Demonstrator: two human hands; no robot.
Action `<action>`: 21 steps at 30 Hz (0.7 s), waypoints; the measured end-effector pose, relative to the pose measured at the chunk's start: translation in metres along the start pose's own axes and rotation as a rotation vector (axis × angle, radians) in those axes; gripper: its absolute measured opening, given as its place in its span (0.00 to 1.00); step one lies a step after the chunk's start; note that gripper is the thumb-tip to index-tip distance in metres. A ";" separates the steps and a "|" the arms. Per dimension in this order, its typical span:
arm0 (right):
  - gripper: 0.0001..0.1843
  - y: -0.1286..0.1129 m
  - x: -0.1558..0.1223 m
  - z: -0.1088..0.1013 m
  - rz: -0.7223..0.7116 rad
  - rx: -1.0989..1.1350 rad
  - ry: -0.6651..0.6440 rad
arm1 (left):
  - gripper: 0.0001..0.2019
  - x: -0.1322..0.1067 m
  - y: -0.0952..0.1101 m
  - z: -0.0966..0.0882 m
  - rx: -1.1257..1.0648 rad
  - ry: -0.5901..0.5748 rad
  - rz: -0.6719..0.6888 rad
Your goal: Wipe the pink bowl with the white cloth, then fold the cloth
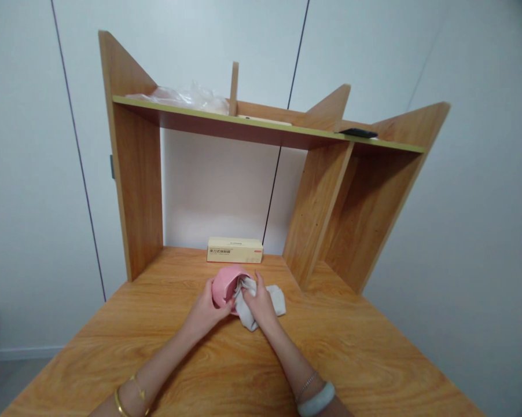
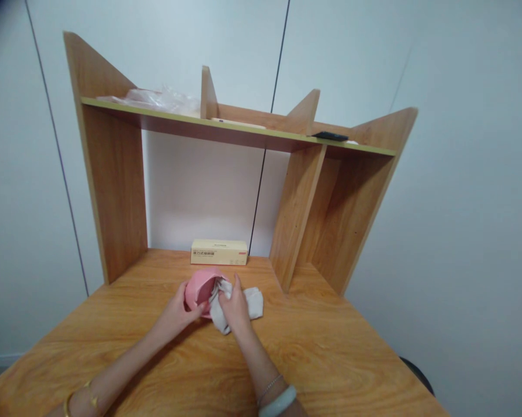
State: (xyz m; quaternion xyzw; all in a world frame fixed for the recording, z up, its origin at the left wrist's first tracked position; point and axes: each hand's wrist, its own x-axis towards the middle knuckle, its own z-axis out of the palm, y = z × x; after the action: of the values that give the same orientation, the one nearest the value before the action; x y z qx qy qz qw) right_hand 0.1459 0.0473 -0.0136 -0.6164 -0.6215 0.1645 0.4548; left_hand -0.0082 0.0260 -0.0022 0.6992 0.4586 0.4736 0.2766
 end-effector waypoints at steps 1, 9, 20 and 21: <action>0.34 -0.003 -0.001 -0.001 0.025 -0.050 -0.016 | 0.28 0.000 0.000 0.000 0.039 0.019 -0.022; 0.36 -0.023 -0.006 -0.015 -0.046 -0.511 0.015 | 0.26 -0.002 0.014 -0.005 0.295 -0.007 -0.089; 0.39 -0.026 -0.006 -0.016 -0.039 -0.623 0.004 | 0.28 0.000 0.023 -0.010 0.435 -0.090 -0.118; 0.39 -0.029 -0.006 -0.018 -0.095 -0.638 0.022 | 0.28 0.000 0.023 -0.010 0.429 -0.096 -0.116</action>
State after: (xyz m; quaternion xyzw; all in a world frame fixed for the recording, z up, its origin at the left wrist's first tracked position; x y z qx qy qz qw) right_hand 0.1409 0.0298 0.0160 -0.7001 -0.6647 -0.0668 0.2523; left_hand -0.0089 0.0157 0.0211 0.7363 0.5746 0.3145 0.1698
